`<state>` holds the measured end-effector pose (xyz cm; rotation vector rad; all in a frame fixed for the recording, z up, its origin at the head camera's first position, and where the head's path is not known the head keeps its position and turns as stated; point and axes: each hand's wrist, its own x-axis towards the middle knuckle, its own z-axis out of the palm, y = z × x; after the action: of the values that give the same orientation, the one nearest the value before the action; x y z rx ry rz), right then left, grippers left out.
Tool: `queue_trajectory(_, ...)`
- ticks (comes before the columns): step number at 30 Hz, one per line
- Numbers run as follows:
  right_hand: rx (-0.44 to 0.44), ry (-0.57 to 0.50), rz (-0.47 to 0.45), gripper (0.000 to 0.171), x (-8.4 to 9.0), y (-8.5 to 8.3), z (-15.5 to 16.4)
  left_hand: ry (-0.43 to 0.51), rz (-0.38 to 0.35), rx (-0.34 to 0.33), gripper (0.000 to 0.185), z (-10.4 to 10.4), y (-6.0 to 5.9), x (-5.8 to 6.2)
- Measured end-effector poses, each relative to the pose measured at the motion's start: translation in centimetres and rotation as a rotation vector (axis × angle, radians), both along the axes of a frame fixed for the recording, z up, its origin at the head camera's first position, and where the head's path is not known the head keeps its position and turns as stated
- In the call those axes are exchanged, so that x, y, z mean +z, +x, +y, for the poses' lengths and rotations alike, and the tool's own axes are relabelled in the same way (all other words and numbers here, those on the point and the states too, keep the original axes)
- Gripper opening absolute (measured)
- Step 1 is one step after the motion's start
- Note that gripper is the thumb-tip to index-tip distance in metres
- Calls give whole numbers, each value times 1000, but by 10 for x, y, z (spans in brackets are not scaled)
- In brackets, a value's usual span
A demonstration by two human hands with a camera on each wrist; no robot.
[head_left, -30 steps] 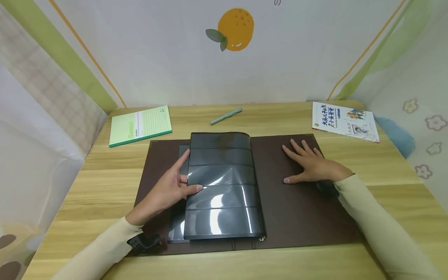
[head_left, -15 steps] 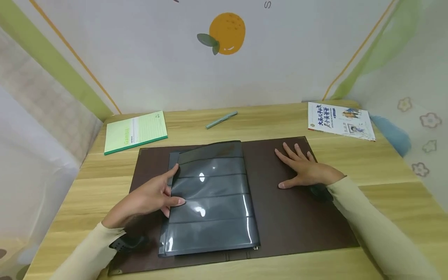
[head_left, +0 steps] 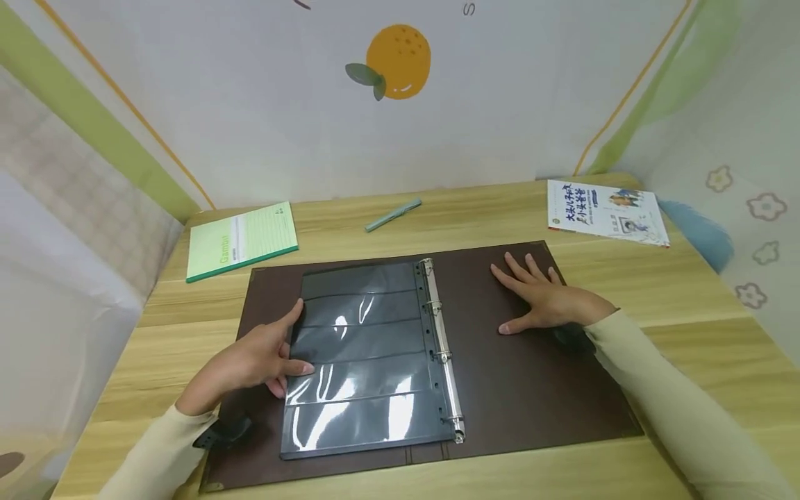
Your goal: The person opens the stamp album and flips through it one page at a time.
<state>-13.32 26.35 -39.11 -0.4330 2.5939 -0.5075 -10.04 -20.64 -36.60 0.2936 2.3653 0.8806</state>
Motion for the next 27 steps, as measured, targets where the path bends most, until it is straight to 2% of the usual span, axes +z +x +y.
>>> queue_trajectory(4, 1, -1, 0, 117, -1, 3, 3, -28, -3, 4, 119, 4, 1, -2)
queue_trajectory(7, 6, 1, 9, 117, 1, 2, 6, -96, 31, -12, 118, 9, -5, -2)
queue_trajectory(12, 11, 16, 30, 115, 5, -9, 14, -184, 115, -45, 116, 19, -23, 1)
queue_trajectory(16, 20, 11, 38, 113, 0, -15, 20, -199, 162, -65, 109, 22, -37, 1)
queue_trajectory(19, 22, 13, 35, 113, -5, -14, 26, -173, 205, -65, 98, 21, -47, -3)
queue_trajectory(23, 17, 25, 60, 110, -16, -8, 31, -148, 424, -40, 79, 13, -60, -11)
queue_trajectory(25, 24, 25, 78, 105, -23, -5, 33, -151, 540, -21, 73, 5, -65, -14)
queue_trajectory(27, 32, 13, 105, 100, -32, 0, 36, -170, 624, -21, 73, -5, -68, -18)
